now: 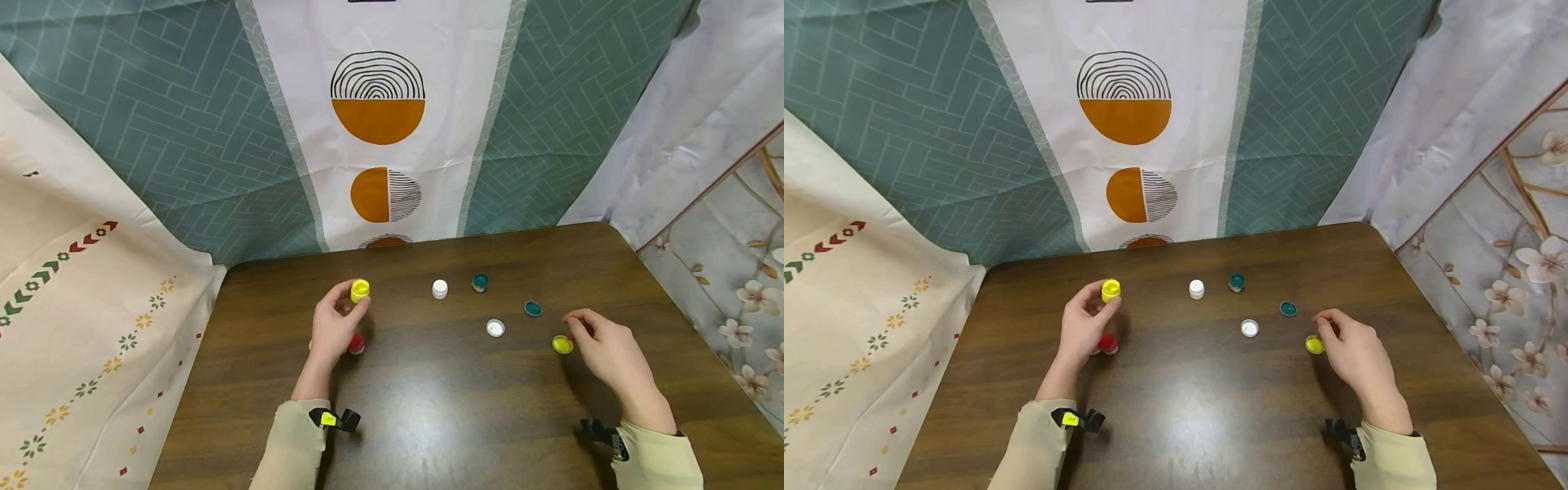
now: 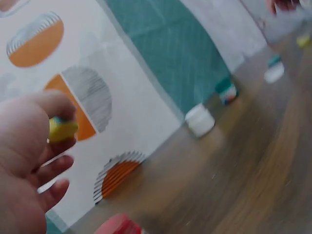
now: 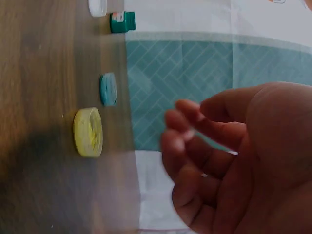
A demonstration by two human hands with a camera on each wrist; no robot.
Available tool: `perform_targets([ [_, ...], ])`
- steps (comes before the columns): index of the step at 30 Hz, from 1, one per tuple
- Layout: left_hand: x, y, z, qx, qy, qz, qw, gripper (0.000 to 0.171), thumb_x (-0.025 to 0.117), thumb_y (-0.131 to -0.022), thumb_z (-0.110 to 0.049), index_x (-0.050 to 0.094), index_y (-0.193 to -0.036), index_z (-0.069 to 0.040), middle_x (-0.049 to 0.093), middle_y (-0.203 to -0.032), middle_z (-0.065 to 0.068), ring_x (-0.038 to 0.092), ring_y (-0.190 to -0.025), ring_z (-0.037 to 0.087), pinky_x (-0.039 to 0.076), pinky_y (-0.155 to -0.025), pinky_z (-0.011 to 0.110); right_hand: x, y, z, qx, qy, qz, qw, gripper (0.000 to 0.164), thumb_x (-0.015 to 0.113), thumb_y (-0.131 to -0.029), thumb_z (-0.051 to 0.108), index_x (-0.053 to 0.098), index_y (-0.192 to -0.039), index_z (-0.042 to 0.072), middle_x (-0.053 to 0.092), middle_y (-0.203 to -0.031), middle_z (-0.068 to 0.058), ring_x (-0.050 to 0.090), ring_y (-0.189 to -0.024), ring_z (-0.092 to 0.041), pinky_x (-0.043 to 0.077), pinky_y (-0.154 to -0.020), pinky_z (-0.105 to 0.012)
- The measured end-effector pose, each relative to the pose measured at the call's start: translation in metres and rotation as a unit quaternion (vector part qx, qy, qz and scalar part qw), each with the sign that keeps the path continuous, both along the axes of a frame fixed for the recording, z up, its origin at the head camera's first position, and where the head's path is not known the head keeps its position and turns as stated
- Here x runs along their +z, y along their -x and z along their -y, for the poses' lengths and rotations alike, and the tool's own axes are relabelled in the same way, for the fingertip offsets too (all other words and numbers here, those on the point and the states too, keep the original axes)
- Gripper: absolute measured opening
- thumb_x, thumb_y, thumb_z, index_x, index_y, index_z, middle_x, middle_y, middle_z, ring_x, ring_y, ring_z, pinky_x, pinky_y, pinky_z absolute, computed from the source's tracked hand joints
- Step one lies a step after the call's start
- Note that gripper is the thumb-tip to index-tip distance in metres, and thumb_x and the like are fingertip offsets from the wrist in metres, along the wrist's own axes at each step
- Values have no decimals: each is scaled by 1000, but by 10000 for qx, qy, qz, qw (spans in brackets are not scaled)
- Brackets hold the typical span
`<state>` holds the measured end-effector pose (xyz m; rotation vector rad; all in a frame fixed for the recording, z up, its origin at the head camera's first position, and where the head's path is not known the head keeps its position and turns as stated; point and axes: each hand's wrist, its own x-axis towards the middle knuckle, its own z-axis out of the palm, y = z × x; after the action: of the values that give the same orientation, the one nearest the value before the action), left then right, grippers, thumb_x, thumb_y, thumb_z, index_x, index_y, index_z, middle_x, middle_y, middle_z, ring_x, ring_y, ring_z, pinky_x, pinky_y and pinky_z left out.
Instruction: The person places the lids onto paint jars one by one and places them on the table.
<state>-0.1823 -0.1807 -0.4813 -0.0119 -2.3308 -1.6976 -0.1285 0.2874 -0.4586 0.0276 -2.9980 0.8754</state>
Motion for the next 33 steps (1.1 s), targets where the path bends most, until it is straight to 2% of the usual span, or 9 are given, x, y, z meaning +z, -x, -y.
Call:
perform_targets([
  [3,2,-13,-4,-575,-569,-67,9967,43,79,-99,-16,70,-141,-13,70,-123,6,58,-94,30,49,-78,29,-4,0,-5,113,-15,251,9996,41,48,-114,32,64,-135,0,69,-125,-26,67,-99,-39,54,-78,-55],
  [6,3,-24,-7,-973,-999,-5,9902,47,76,-101,-12,66,-146,-17,68,-118,6,56,-87,27,48,-64,26,-9,0,-9,251,-26,435,9987,44,58,-111,29,59,-141,-4,62,-131,-31,63,-112,-48,52,-88,-65],
  [10,0,-32,-9,-1101,-1516,166,9821,46,77,-97,-5,65,-142,-12,71,-113,3,56,-81,19,43,-51,25,-17,0,-10,397,-168,559,9975,58,73,-102,25,53,-147,-6,50,-141,-39,50,-126,-60,44,-97,-75],
  [14,-5,-39,-10,-1103,-1865,212,9760,38,73,-98,1,64,-135,2,73,-111,-1,59,-83,13,42,-55,25,-23,3,-8,555,-211,633,9962,69,81,-94,21,50,-150,-5,46,-144,-41,45,-130,-64,40,-101,-78],
  [18,-7,-42,-10,-1323,-2052,92,9697,37,67,-102,1,61,-138,6,72,-111,-2,57,-81,11,39,-56,25,-25,4,-5,588,-212,610,9962,68,83,-92,18,52,-149,-4,47,-142,-40,47,-129,-62,41,-100,-78],
  [21,-8,-42,-9,-1481,-2077,-7,9669,38,66,-103,0,60,-140,5,72,-114,-2,56,-82,10,37,-57,25,-26,3,-3,548,-265,564,9966,63,82,-93,17,56,-146,-2,50,-140,-39,50,-127,-61,42,-100,-77],
  [28,-9,-40,-7,-1597,-2148,-24,9635,34,67,-102,4,63,-135,-6,75,-119,-2,58,-83,12,36,-56,24,-29,3,0,455,-413,550,9966,56,78,-96,12,57,-147,1,55,-132,-38,55,-120,-58,45,-96,-75],
  [30,-9,-40,-7,-1623,-2152,-41,9630,32,68,-101,5,64,-131,-5,76,-116,-3,57,-82,11,36,-56,22,-31,3,1,468,-460,532,9964,54,78,-97,11,59,-146,2,57,-128,-36,57,-116,-56,46,-94,-74],
  [33,-9,-40,-8,-1716,-2139,-81,9616,32,70,-100,4,62,-131,4,76,-114,-5,57,-84,11,36,-56,20,-32,2,1,507,-515,503,9961,46,77,-97,10,64,-140,1,59,-121,-33,60,-110,-53,48,-91,-71],
])
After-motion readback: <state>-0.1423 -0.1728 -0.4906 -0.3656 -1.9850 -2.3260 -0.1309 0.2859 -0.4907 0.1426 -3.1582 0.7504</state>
